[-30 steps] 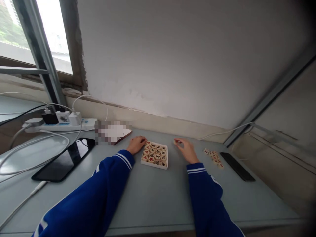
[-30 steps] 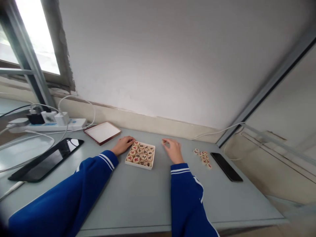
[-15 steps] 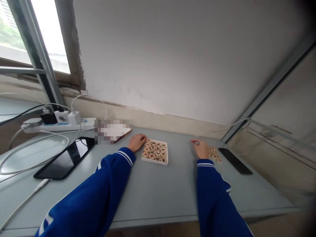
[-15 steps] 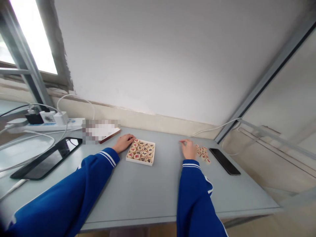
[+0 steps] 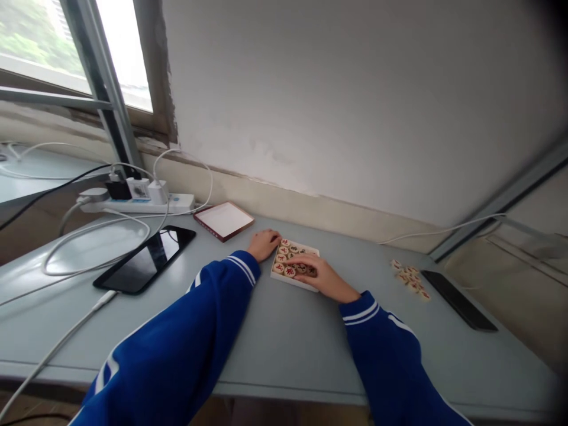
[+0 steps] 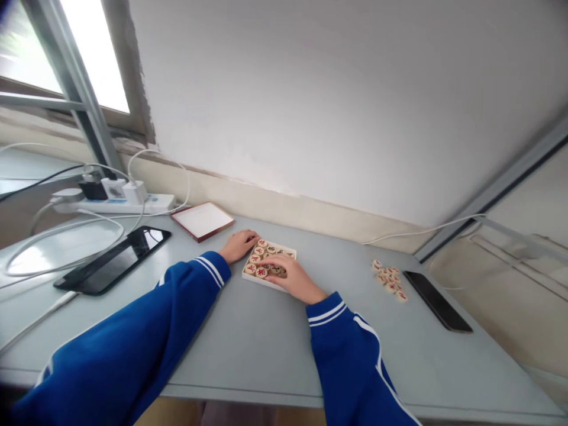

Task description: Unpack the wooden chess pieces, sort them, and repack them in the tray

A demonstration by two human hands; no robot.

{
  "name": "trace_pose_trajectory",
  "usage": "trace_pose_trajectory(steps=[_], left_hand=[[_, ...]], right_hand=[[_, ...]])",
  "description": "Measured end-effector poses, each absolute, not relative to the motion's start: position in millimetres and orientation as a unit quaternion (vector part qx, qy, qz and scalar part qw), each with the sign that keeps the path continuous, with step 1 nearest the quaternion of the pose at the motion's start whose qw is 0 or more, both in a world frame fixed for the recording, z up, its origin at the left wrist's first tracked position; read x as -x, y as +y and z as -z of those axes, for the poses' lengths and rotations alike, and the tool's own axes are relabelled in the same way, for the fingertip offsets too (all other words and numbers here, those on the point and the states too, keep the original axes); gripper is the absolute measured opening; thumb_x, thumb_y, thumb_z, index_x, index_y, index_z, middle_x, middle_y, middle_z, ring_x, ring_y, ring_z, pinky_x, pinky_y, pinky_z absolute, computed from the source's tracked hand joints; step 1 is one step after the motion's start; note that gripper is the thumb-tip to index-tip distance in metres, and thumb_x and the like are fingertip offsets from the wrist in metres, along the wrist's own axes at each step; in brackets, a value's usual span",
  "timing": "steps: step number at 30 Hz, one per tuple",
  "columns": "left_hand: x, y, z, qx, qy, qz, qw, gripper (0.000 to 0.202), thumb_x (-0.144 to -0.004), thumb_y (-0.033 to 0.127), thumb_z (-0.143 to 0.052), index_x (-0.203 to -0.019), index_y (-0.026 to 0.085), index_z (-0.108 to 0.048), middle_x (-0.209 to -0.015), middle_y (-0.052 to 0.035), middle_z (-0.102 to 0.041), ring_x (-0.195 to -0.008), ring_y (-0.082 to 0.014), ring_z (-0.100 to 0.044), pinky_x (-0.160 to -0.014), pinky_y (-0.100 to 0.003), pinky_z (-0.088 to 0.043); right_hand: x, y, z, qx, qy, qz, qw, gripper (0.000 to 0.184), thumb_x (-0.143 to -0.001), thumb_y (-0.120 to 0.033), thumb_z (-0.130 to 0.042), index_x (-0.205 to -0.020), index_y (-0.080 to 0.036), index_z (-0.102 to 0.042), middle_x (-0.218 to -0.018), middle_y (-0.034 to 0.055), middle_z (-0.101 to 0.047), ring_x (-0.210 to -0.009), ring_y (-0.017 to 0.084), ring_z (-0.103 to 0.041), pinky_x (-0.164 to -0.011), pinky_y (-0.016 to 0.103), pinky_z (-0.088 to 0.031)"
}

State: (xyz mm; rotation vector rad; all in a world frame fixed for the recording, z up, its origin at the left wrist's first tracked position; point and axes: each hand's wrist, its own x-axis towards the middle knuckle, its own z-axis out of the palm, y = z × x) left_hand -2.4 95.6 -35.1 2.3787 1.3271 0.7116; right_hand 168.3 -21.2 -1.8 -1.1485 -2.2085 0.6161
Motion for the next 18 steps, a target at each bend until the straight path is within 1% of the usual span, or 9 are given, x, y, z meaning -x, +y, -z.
trace_pose_trajectory(steps=[4,9,13,16,18], left_hand=[[2,93,34,-0.829,0.473,-0.248,0.166,0.03,-0.085,0.034,-0.034,-0.093,0.021,-0.06,-0.101,-0.0048,-0.059,-0.095,-0.0202,-0.051,-0.084,-0.033,-0.036],[2,92,32,-0.831,0.468,-0.25,0.165,0.03,-0.085,0.033,-0.035,-0.093,0.021,-0.061,-0.1,-0.0047,-0.059,-0.093,-0.0195,-0.052,-0.084,-0.032,-0.036],[3,90,31,-0.83,0.469,-0.248,0.17,0.03,-0.085,0.033,-0.034,-0.093,0.021,-0.061,-0.102,-0.0046,-0.059,-0.094,-0.0192,-0.052,-0.085,-0.033,-0.036],[4,91,32,-0.833,0.465,-0.251,0.167,0.03,-0.084,0.033,-0.035,-0.093,0.021,-0.061,-0.102,-0.0043,-0.059,-0.094,-0.0193,-0.052,-0.085,-0.033,-0.036],[4,93,34,-0.835,0.457,-0.257,0.166,0.029,-0.084,0.033,-0.035,-0.093,0.022,-0.061,-0.102,-0.0039,-0.059,-0.094,-0.0192,-0.052,-0.085,-0.032,-0.037]], right_hand=[[-171,-16,4,0.44,-0.816,-0.251,0.277,0.024,-0.072,-0.026,-0.061,-0.096,-0.023,-0.064,-0.103,0.0016,-0.062,-0.099,0.017,-0.054,-0.091,0.033,-0.039],[-168,-14,5,0.457,-0.811,-0.224,0.287,0.024,-0.068,-0.026,-0.064,-0.092,-0.024,-0.065,-0.099,0.0015,-0.064,-0.097,0.019,-0.054,-0.092,0.034,-0.038],[-169,-13,4,0.472,-0.788,-0.261,0.296,0.024,-0.065,-0.031,-0.066,-0.087,-0.021,-0.065,-0.095,0.0025,-0.064,-0.092,0.018,-0.056,-0.086,0.033,-0.042],[-189,-9,4,0.499,-0.756,-0.274,0.323,0.026,-0.066,-0.036,-0.064,-0.086,-0.019,-0.065,-0.093,0.0035,-0.065,-0.089,0.018,-0.057,-0.082,0.032,-0.043],[-214,-6,5,0.531,-0.722,-0.254,0.363,0.031,-0.066,-0.037,-0.064,-0.09,-0.019,-0.063,-0.092,0.0046,-0.065,-0.088,0.018,-0.057,-0.082,0.033,-0.043]])
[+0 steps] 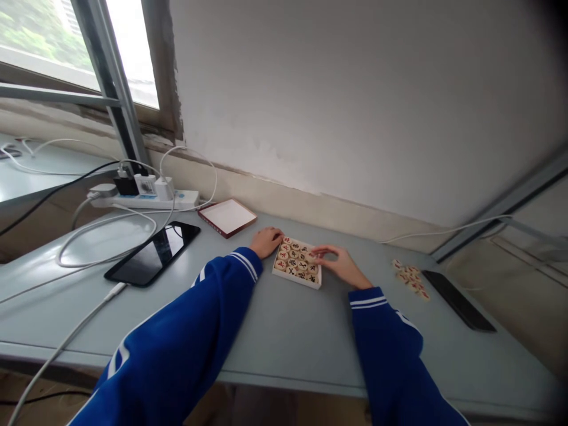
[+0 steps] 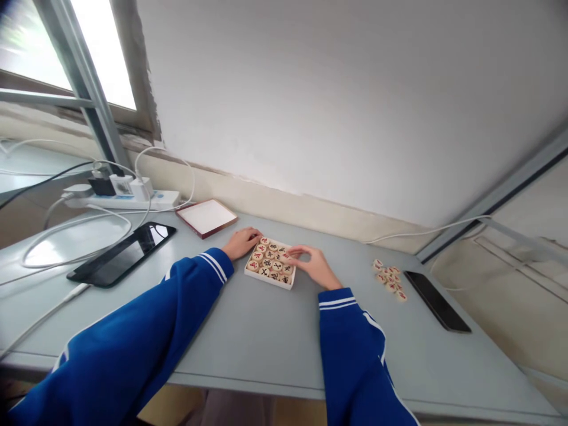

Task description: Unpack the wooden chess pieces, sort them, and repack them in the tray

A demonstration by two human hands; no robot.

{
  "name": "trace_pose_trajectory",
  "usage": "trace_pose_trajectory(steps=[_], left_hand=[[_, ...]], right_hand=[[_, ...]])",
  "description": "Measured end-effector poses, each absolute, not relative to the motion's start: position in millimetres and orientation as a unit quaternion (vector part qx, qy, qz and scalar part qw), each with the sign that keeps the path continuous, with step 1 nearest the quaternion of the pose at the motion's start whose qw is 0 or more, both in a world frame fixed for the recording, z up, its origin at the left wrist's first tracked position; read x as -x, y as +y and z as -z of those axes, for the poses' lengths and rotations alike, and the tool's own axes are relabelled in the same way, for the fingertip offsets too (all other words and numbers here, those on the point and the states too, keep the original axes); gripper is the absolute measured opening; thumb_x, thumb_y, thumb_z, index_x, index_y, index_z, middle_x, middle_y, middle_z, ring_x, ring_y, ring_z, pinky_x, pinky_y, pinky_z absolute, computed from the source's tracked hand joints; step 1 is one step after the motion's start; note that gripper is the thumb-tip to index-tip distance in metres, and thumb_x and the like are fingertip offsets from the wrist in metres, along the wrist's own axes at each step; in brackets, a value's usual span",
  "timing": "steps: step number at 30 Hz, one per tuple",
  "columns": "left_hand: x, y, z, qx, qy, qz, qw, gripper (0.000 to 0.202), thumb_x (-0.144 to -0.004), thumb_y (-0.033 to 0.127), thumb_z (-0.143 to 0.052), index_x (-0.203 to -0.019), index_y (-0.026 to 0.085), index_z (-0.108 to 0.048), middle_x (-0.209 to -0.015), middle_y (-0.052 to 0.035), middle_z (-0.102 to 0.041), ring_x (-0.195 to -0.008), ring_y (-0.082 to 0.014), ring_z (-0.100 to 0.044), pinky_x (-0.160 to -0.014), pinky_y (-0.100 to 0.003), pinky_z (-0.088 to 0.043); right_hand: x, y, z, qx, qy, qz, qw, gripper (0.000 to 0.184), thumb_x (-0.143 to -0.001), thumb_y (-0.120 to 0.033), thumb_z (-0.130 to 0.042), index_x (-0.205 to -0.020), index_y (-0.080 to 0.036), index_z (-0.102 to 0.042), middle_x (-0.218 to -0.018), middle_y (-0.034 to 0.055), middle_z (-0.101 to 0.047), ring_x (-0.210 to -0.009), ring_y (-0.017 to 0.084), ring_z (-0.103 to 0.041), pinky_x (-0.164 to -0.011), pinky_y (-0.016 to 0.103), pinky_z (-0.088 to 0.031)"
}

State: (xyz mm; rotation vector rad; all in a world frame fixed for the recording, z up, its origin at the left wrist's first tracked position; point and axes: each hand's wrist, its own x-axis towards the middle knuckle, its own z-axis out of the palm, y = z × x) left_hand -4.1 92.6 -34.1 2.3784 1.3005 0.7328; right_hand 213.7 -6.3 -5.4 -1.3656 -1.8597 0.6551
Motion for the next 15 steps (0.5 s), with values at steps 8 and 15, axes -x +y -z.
trace_pose_trajectory(steps=[8,15], left_hand=[[3,96,35,-0.834,0.459,-0.251,0.177,0.029,-0.083,0.034,-0.036,-0.092,0.021,-0.061,-0.1,-0.0042,-0.06,-0.094,-0.0192,-0.052,-0.083,-0.031,-0.038],[3,95,30,-0.835,0.459,-0.24,0.188,0.031,-0.083,0.034,-0.034,-0.093,0.02,-0.061,-0.102,-0.005,-0.06,-0.097,-0.02,-0.051,-0.084,-0.032,-0.037]], right_hand=[[-276,-4,14,0.632,-0.67,-0.124,0.37,0.038,-0.066,-0.038,-0.061,-0.1,-0.021,-0.061,-0.1,0.005,-0.063,-0.088,0.019,-0.055,-0.087,0.037,-0.039],[-271,4,30,0.608,-0.73,-0.087,0.299,0.024,-0.074,-0.025,-0.051,-0.094,-0.02,-0.064,-0.103,0.0058,-0.06,-0.093,0.017,-0.053,-0.082,0.033,-0.042]])
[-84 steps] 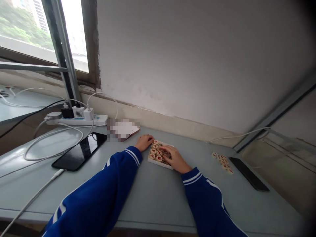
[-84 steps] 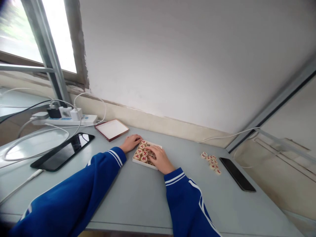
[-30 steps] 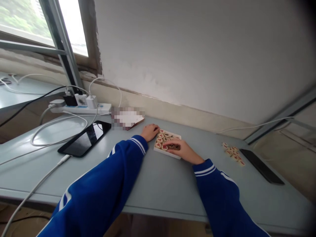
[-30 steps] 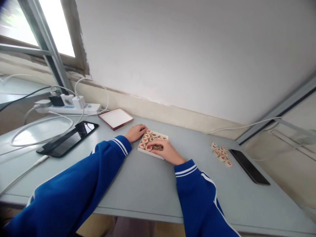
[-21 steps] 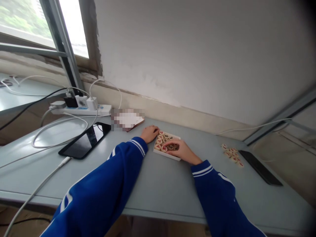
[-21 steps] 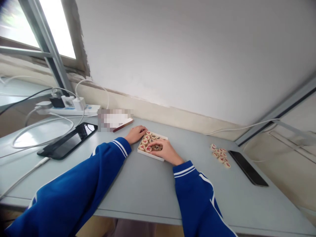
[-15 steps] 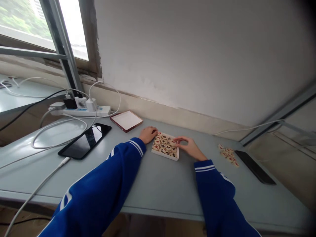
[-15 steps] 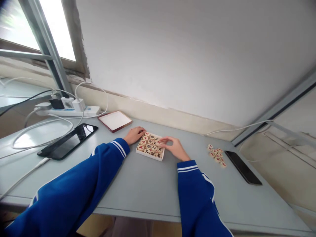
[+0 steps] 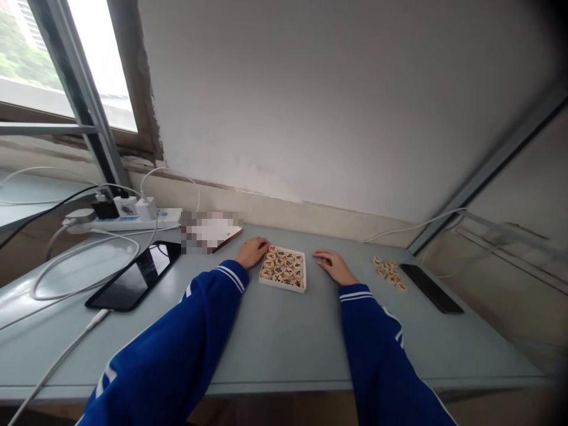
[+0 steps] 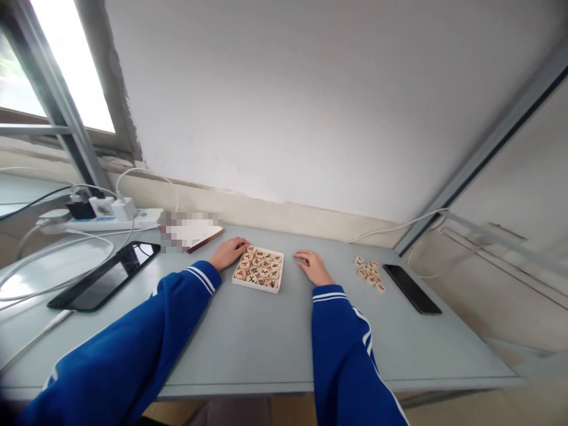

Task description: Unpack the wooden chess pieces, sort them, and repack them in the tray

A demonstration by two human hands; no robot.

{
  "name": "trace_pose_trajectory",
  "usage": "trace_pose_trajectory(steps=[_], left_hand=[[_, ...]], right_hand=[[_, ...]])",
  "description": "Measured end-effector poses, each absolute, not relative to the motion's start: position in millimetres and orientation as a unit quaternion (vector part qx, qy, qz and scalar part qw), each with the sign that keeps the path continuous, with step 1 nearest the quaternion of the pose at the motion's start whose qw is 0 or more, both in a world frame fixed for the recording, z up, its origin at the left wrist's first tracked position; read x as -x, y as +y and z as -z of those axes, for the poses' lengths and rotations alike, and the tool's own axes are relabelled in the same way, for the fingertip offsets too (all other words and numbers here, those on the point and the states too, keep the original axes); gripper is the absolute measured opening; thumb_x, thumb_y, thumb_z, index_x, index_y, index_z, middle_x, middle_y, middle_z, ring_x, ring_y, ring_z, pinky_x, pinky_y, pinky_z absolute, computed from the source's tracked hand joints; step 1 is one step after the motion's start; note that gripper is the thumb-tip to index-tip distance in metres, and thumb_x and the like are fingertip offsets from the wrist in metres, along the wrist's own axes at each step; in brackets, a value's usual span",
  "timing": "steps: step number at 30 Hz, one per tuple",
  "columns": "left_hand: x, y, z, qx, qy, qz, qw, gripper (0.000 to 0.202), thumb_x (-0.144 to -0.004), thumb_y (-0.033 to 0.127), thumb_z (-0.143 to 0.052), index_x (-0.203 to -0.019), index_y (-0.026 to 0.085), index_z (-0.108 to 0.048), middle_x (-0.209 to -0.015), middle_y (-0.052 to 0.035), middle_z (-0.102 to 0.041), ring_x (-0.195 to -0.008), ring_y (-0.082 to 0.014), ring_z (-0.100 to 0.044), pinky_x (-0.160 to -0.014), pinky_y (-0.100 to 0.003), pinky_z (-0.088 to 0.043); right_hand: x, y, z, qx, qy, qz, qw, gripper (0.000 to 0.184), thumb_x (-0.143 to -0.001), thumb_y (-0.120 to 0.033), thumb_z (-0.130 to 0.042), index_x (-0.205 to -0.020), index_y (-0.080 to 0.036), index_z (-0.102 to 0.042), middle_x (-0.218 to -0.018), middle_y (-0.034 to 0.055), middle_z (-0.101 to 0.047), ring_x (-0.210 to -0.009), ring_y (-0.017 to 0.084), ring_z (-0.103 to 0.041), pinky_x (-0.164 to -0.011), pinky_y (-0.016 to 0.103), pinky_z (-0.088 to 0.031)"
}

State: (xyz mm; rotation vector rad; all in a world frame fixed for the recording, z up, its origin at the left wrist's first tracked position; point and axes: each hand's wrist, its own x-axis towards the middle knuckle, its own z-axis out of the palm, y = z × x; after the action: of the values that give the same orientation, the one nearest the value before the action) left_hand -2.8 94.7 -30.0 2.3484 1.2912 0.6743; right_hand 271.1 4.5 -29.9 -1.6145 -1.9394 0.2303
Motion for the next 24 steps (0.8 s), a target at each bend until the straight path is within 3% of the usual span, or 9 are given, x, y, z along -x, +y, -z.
trace_pose_trajectory(steps=[5,10,17,21,24], left_hand=[[4,95,29,-0.834,0.459,-0.244,0.184,0.031,-0.084,0.034,-0.034,-0.092,0.021,-0.061,-0.102,-0.0047,-0.06,-0.096,-0.0202,-0.052,-0.083,-0.032,-0.037],[3,96,29,-0.838,0.45,-0.243,0.188,0.031,-0.084,0.034,-0.033,-0.091,0.02,-0.06,-0.101,-0.005,-0.06,-0.097,-0.0197,-0.052,-0.082,-0.03,-0.038],[4,93,25,-0.837,0.454,-0.236,0.193,0.033,-0.083,0.035,-0.033,-0.092,0.02,-0.06,-0.103,-0.0058,-0.06,-0.099,-0.0205,-0.05,-0.083,-0.032,-0.037],[4,92,24,-0.836,0.452,-0.242,0.195,0.032,-0.082,0.036,-0.035,-0.091,0.02,-0.061,-0.102,-0.0053,-0.06,-0.097,-0.0205,-0.051,-0.082,-0.031,-0.037],[5,93,25,-0.838,0.447,-0.244,0.196,0.031,-0.08,0.039,-0.039,-0.089,0.021,-0.062,-0.097,-0.0042,-0.061,-0.092,-0.0205,-0.053,-0.08,-0.031,-0.038]], right_hand=[[-292,10,39,0.664,-0.692,-0.02,0.283,0.022,-0.074,-0.019,-0.049,-0.088,-0.016,-0.065,-0.093,0.0067,-0.061,-0.078,0.013,-0.057,-0.074,0.028,-0.046],[-330,-1,41,0.739,-0.611,0.051,0.279,0.028,-0.072,-0.01,-0.043,-0.09,-0.016,-0.065,-0.098,0.0079,-0.062,-0.091,0.016,-0.056,-0.084,0.031,-0.042],[-363,-34,39,0.858,-0.405,0.18,0.26,0.041,-0.065,-0.001,-0.038,-0.098,-0.008,-0.061,-0.094,0.0206,-0.059,-0.101,0.031,-0.048,-0.086,0.048,-0.032],[-332,-23,23,0.779,-0.519,0.208,0.285,0.04,-0.069,-0.004,-0.038,-0.101,-0.013,-0.06,-0.102,0.0127,-0.057,-0.101,0.024,-0.047,-0.09,0.04,-0.033],[-279,-5,10,0.667,-0.647,0.146,0.34,0.038,-0.074,-0.009,-0.037,-0.104,-0.019,-0.057,-0.107,0.0068,-0.056,-0.103,0.02,-0.046,-0.092,0.038,-0.033]])
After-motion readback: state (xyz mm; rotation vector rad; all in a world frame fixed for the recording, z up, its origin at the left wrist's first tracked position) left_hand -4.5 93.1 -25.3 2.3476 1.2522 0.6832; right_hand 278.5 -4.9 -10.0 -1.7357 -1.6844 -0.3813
